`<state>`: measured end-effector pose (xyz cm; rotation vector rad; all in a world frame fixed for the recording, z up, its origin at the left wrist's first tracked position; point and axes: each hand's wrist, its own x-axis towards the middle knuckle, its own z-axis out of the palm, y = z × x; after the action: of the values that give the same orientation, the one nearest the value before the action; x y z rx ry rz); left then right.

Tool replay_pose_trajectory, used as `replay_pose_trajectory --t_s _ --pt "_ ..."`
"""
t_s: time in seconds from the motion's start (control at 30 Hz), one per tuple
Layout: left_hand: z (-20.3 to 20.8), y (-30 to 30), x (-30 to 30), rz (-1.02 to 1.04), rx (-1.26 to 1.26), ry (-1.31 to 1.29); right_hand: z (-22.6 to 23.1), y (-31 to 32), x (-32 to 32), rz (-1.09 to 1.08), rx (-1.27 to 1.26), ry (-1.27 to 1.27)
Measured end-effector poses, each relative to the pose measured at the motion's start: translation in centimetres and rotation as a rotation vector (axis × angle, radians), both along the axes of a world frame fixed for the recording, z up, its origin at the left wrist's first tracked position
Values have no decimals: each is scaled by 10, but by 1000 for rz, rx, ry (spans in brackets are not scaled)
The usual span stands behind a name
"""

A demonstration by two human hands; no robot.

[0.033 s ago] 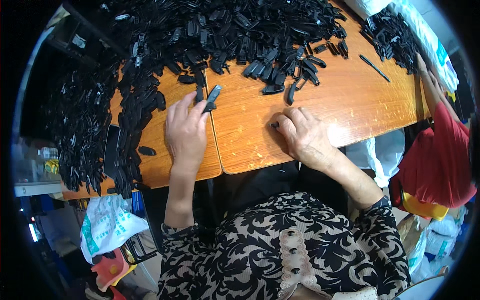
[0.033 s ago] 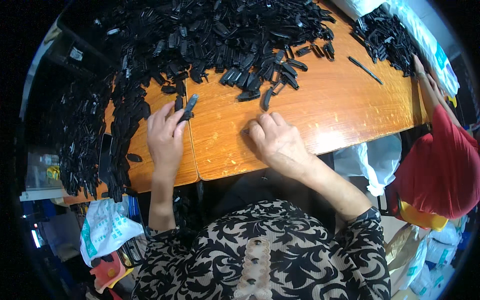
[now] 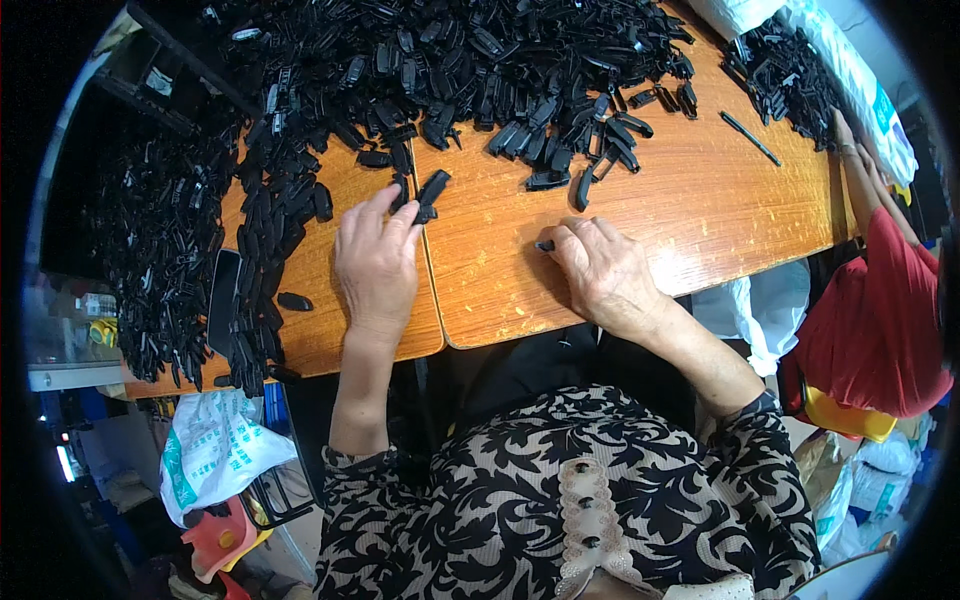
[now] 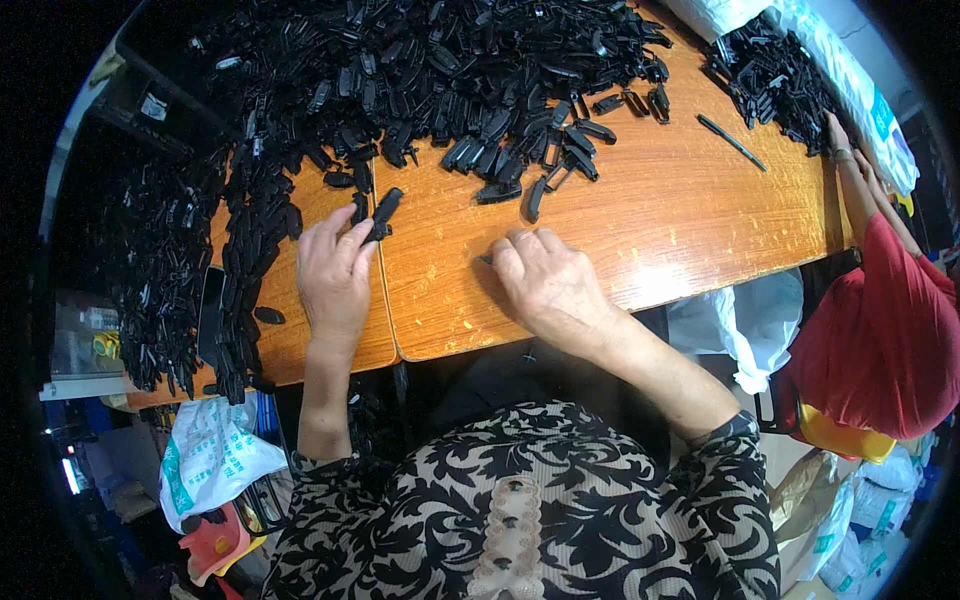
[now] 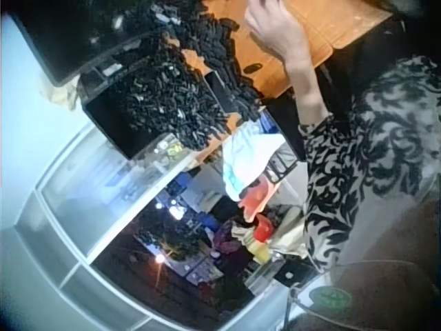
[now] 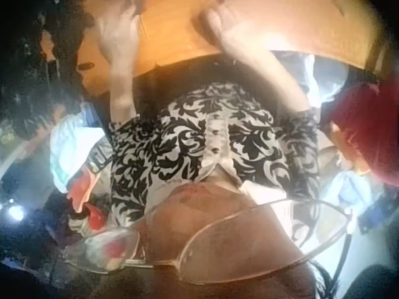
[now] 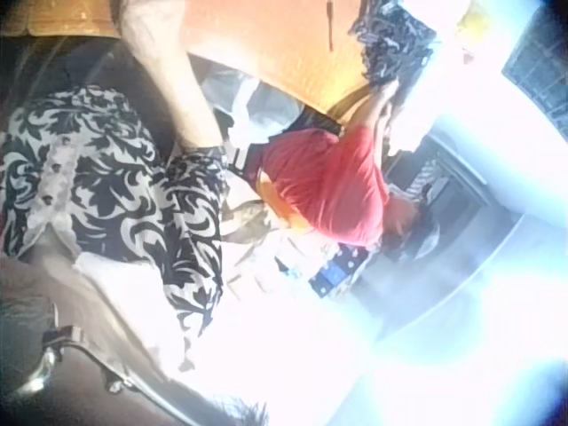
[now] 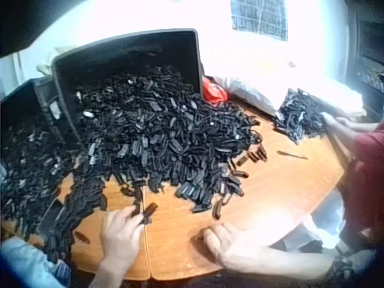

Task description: The person assembles small plastic components by hand, picking pieces from the table, fitting them together, and placing the assembled parts on the table.

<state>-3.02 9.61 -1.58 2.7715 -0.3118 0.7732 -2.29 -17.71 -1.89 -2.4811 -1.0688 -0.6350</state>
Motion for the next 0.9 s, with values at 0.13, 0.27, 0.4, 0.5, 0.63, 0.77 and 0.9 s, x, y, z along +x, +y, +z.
replay_pose_trajectory --t_s 0.13,0.27,0.4,0.5,0.63,0.77,0.9 --pt "1 -5 -1 -99 -20 -84 7 28 16 65 314 356" --pt "-11 -14 -1 -153 -403 97 14 47 38 42 511 802" --pt "0 -21 -1 -241 -806 326 12 58 44 228 936 1287" --pt "-5 -18 2 -333 -721 304 5 60 45 308 927 1375" --pt "-2 -19 1 -373 -682 288 5 59 44 328 846 1418" --pt "2 -22 3 -391 -656 266 3 55 48 289 743 1413" --pt "-3 -18 2 -410 -560 208 15 54 53 294 630 1328"
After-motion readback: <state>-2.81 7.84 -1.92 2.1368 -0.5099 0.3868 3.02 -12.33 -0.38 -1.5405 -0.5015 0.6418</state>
